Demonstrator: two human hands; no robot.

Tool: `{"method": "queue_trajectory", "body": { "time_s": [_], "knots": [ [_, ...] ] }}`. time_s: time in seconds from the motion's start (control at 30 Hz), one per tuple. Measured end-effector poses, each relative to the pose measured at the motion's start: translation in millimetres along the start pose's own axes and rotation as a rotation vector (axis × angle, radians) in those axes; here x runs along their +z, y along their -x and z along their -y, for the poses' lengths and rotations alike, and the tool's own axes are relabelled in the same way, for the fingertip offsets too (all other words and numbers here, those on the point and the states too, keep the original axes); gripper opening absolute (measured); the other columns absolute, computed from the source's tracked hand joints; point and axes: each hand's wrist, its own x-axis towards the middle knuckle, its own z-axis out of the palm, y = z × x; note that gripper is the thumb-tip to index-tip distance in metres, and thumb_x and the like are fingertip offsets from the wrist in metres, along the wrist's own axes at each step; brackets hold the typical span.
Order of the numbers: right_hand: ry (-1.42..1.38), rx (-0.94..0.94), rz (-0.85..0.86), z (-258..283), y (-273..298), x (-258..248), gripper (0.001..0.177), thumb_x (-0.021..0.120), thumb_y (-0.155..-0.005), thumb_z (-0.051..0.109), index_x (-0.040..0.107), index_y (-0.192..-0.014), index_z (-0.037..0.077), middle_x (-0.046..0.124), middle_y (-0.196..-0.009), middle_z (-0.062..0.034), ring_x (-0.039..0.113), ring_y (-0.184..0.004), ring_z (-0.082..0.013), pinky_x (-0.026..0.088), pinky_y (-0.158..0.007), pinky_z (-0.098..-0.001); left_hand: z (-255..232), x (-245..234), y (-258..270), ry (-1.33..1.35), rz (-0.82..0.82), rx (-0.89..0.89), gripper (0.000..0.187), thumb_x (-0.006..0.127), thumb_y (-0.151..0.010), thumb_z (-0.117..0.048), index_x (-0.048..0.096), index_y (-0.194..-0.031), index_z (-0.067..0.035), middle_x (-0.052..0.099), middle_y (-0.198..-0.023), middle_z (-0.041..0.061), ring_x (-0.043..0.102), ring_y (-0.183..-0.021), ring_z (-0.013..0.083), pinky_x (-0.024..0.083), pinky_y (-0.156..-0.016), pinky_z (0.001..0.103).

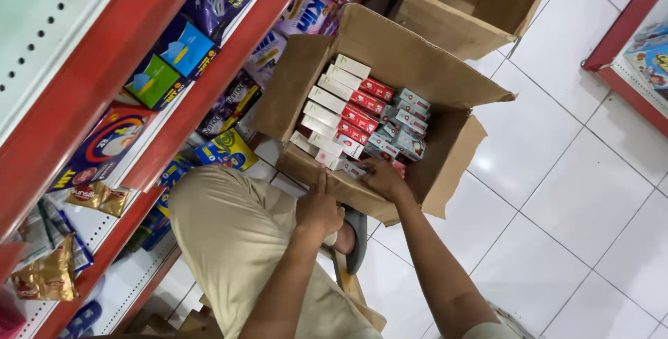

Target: The person sits on the floor and restocks a store shelf with small boxes of soap. They take boxes from a cardboard box, wipe them with a cloth, scan them with a handheld scanner, and place them on the shelf.

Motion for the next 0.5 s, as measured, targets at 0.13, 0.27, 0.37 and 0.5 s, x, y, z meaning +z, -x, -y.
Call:
{"method": "queue_trajectory", "body": {
  "time_s": [0.13,0.27,0.37,0.5],
  "knots": [
    [0.351,0.164,-0.015,37,-20,16,0.070,0.081,-0.077,0.051,0.068,-0.131,0.008,0.068,-0.128,-0.0210,0.064,-0.121,-0.0374,0.048,-0.106,-0.0408,-13,-20,9,-0.045,0.190,-0.104,0.098,0.068,-0.091,-0.040,0.011,-0.163,-0.005,-0.010,-0.175,0.010,0.060,-0.126,0.0333,0.053,-0.100,0.048],
    [0.304,0.121,-0.031,17,-33,25,0.074,0.081,-0.073,0.053,0.067,-0.130,0.008,0.064,-0.132,-0.0218,0.061,-0.123,-0.0387,0.046,-0.106,-0.0423,-14,-13,7,-0.065,0.173,-0.120,0.107,0.072,-0.089,-0.043,0.005,-0.162,-0.001,-0.012,-0.172,0.011,0.066,-0.113,0.0355,0.055,-0.093,0.046],
    [0.410,0.141,-0.037,-4,-35,27,0.065,0.077,-0.075,0.048,0.070,-0.129,0.013,0.067,-0.129,-0.0202,0.063,-0.121,-0.0380,0.047,-0.105,-0.0446,-15,-19,8,-0.051,0.175,-0.136,0.107,0.073,-0.088,-0.042,0.006,-0.162,-0.002,-0.011,-0.172,0.009,0.067,-0.113,0.0334,0.056,-0.091,0.046],
    [0.481,-0.007,-0.240,13,-28,33,0.052,0.077,-0.076,0.044,0.077,-0.118,0.014,0.072,-0.123,-0.0196,0.067,-0.119,-0.0358,0.051,-0.106,-0.0438,-21,-24,8,-0.034,0.231,-0.150,0.105,0.071,-0.090,-0.042,0.006,-0.162,-0.001,-0.013,-0.173,0.011,0.068,-0.110,0.0335,0.058,-0.089,0.043]
  ]
}}
